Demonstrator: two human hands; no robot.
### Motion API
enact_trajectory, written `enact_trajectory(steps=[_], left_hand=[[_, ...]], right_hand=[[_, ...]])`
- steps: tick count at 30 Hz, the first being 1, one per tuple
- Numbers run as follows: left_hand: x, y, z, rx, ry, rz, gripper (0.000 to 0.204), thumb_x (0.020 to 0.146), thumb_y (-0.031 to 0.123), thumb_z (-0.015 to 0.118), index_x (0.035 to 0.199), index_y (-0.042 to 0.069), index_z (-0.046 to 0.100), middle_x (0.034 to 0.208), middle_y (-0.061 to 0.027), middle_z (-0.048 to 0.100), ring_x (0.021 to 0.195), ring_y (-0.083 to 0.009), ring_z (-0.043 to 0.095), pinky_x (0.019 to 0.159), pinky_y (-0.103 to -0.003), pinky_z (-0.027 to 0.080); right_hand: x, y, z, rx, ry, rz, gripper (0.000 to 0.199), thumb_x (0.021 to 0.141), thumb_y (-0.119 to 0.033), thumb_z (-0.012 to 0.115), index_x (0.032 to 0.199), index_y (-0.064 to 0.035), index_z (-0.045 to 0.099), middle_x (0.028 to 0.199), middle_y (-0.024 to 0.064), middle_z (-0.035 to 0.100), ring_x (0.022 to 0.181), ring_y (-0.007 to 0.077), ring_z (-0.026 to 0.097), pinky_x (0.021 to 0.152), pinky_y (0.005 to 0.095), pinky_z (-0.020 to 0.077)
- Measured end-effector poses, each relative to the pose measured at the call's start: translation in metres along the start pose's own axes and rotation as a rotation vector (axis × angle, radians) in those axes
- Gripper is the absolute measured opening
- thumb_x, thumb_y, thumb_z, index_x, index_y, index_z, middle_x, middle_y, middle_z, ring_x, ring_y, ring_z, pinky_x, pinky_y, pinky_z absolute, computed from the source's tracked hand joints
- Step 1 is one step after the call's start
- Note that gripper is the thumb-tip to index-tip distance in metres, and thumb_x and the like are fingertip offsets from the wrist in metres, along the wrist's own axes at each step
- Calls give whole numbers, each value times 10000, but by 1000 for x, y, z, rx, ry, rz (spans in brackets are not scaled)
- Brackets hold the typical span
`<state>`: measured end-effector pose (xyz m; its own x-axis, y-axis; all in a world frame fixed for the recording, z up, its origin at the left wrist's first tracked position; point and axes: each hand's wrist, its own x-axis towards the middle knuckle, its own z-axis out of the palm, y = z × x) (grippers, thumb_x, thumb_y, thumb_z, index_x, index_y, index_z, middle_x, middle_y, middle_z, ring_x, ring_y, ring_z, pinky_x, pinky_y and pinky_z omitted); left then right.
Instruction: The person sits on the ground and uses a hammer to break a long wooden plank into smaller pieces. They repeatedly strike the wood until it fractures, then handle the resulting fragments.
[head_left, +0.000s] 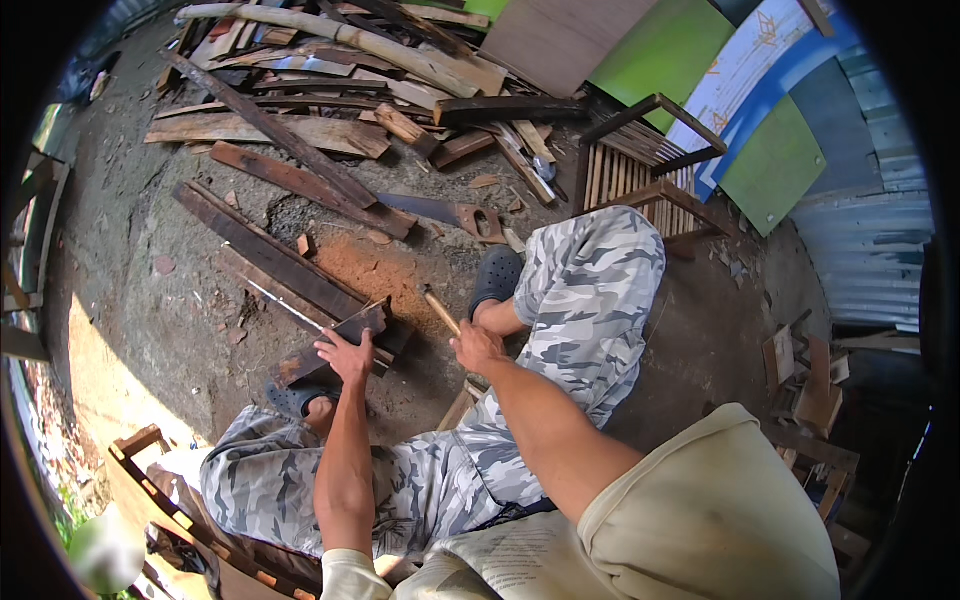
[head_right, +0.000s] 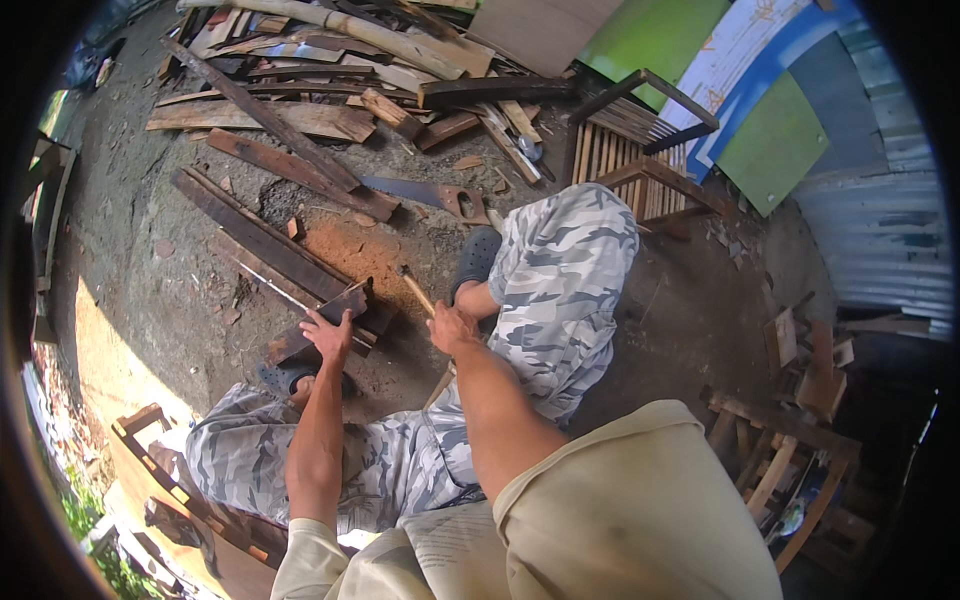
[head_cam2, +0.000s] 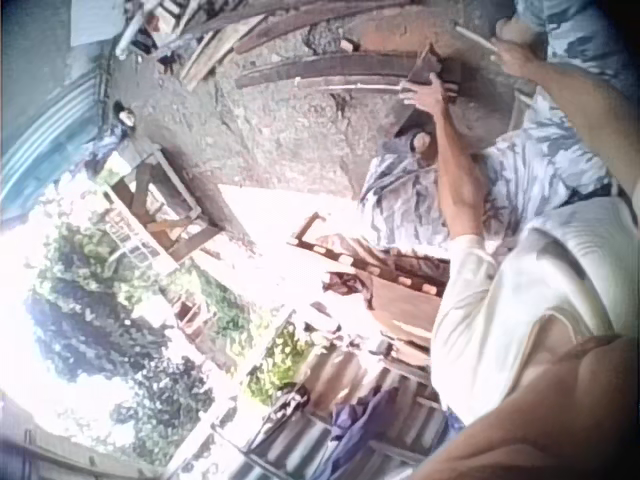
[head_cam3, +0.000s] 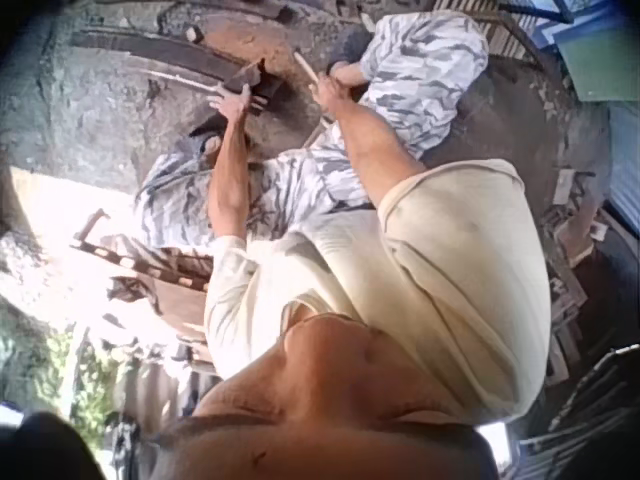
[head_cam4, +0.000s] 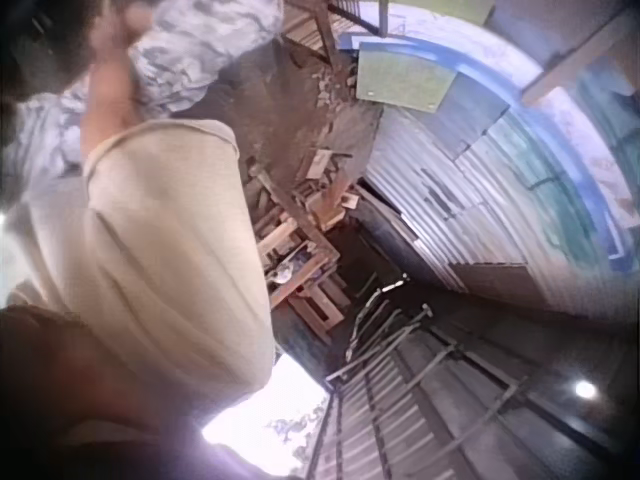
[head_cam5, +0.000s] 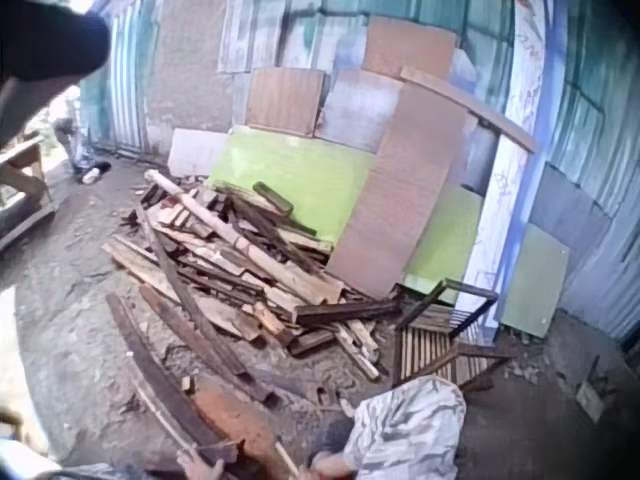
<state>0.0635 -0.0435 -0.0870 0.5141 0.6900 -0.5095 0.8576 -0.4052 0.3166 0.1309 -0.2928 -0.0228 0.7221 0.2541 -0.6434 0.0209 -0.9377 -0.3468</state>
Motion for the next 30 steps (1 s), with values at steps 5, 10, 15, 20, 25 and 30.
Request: enact_trajectory(steps=[5,10,15,20,25,30], left_hand=[[26,-4,5,-12,35,-174,1417,655,820,676,1551,-20,-30,1571,-378,-18,1477,-509,45,1184,-558,174],[25,12,1,-66,-151,-289,1615,534,801,782,1505,14,-241,1548,-352,-227,1460,-475,-208,1185,-582,34],[28,22,-4,-85,-228,-362,1671,487,790,813,1489,28,-285,1519,-369,-278,1422,-521,-261,1164,-627,18],[31,25,-15,14,-391,-381,1671,498,868,732,1470,-39,-281,1498,-404,-281,1403,-538,-281,1151,-628,-57],[27,30,-25,-36,-400,-413,1660,520,834,755,1461,-30,-304,1493,-397,-301,1396,-543,-290,1156,-621,-42],[31,29,-23,-19,-395,-384,1668,514,798,791,1457,-3,-328,1505,-378,-299,1407,-527,-285,1163,-613,-25]], right_hand=[[-6,-10,-6,89,76,-191,424,983,-435,524,1160,-52,493,928,266,683,921,469,656,820,568,490],[-6,-44,-21,145,6,-153,508,979,-511,503,1227,-68,477,949,285,678,915,499,637,804,573,478],[18,-49,-26,111,-62,-226,499,977,-463,533,1257,-56,467,960,295,673,919,520,622,802,577,480],[30,-72,-41,163,-12,-324,420,979,-376,569,1205,-27,517,951,301,667,920,496,635,773,539,493],[29,-96,-55,327,105,-497,362,977,-353,585,1093,-12,558,896,287,664,885,481,643,736,518,497],[72,-67,-40,-178,-199,-280,409,980,-417,561,999,-8,557,807,266,647,815,498,629,702,532,482]])
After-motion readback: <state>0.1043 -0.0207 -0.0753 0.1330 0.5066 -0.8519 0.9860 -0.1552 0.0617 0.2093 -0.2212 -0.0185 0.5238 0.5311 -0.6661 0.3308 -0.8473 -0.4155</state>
